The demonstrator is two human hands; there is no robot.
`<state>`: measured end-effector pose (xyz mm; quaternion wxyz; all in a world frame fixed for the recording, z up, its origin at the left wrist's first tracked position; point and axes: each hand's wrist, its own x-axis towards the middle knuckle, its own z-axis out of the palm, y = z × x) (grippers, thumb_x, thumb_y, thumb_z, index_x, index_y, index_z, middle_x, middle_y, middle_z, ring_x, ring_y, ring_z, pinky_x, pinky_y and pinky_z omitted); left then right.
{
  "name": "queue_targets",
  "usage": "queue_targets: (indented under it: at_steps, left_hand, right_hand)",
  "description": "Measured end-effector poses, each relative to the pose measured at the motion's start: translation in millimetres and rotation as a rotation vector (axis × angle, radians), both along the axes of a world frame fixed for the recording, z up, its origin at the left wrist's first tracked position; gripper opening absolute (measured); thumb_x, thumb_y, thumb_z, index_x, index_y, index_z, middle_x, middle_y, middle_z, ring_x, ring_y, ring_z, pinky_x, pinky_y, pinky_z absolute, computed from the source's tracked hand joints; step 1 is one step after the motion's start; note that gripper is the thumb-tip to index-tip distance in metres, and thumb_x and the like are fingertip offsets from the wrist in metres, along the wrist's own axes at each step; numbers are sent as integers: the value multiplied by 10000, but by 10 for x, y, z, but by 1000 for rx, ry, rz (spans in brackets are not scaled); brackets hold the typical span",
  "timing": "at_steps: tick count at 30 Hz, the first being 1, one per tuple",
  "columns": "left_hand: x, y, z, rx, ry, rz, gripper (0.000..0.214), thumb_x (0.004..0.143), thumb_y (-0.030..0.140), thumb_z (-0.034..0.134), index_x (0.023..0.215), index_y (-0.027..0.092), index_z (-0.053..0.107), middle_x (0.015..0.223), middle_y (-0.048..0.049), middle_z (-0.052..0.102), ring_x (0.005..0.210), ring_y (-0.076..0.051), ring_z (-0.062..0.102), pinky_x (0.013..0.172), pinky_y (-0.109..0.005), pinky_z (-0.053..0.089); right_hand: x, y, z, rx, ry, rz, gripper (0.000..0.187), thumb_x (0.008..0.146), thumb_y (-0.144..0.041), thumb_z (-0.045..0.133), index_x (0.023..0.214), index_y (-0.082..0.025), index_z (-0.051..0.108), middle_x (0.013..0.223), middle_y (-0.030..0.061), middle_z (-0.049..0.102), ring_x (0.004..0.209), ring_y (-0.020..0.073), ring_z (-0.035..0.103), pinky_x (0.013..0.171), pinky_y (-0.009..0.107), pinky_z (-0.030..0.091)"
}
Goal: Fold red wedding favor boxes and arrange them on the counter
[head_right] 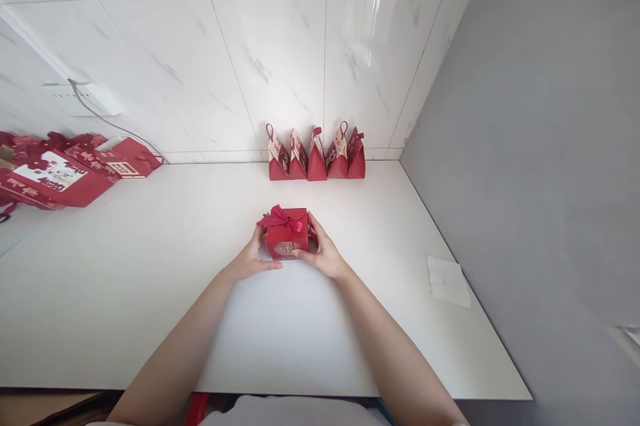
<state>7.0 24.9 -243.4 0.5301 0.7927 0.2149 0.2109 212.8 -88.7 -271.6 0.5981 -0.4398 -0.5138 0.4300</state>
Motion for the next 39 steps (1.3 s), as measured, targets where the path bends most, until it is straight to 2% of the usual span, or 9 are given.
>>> queue_targets:
  at_steps: [6,10,14,18,23,26,30,34,39]
  left_hand:
    - [165,-28,-192,-3,-113,130,1097,682,432,818,1501,267,107,1553,-193,261,1447,-313,290,1158,-519,317]
    - [154,-24,-199,204,-49,318,1120,632,443,846,1484,245,146,1553,-204,249,1461,-335,251,1182,-494,266]
    - [159,14,-207,316,-20,301,962,667,418,820,1438,254,270,1519,-157,342,1433,-321,318,1168,-493,298]
    - [185,110,-288,196,-128,334,850,671,436,791,1393,199,409,1404,-152,503,1283,-317,512,1058,-486,439]
    - [214,168,-336,27,-73,399,544,819,558,595,1178,151,629,1123,-113,691,1075,-287,636,940,-408,501]
    - [269,159,-354,32,-79,497,528,876,598,479,1093,155,668,1086,-117,703,1048,-295,638,909,-409,497]
    - [368,138,-377,31,-115,610,569,934,588,344,1106,159,677,1145,-132,689,1098,-300,617,934,-422,474]
    - [414,117,-358,31,-164,658,511,948,540,353,1216,207,632,1216,-94,669,1147,-277,595,965,-403,458]
    - [408,118,-344,-3,-209,655,437,945,494,395,1206,231,627,1228,-58,665,1144,-250,600,985,-378,453]
  right_hand:
    - [56,34,-71,18,22,5,881,794,-391,744,1522,-296,259,1580,75,299,1435,260,323,1178,460,287]
    - [70,62,-150,32,6,-26,776,829,-390,678,1502,-272,312,1539,89,375,1400,256,380,1156,444,323]
    - [89,113,-248,38,55,-72,852,786,-394,712,1513,-284,280,1593,83,272,1459,254,279,1148,437,339]
    - [117,183,-302,-35,124,-155,891,760,-472,739,1509,-283,296,1594,78,274,1463,250,277,1178,440,292]
    - [46,278,-221,-73,37,-217,690,845,-561,627,1446,-275,442,1512,40,437,1407,249,390,1180,433,299]
    - [-54,333,-171,-62,-2,-253,579,899,-593,523,1394,-292,514,1433,2,536,1352,242,461,1161,427,328]
    - [-160,388,-154,-87,-46,-349,570,927,-632,423,1374,-297,536,1379,-2,585,1312,265,495,1137,452,339]
    - [-202,419,-157,-109,-87,-388,574,934,-638,396,1388,-308,521,1382,-6,582,1317,275,486,1141,456,316]
    - [-211,448,-183,-105,-112,-403,580,945,-624,383,1407,-292,494,1411,-2,556,1322,253,482,1136,425,329]
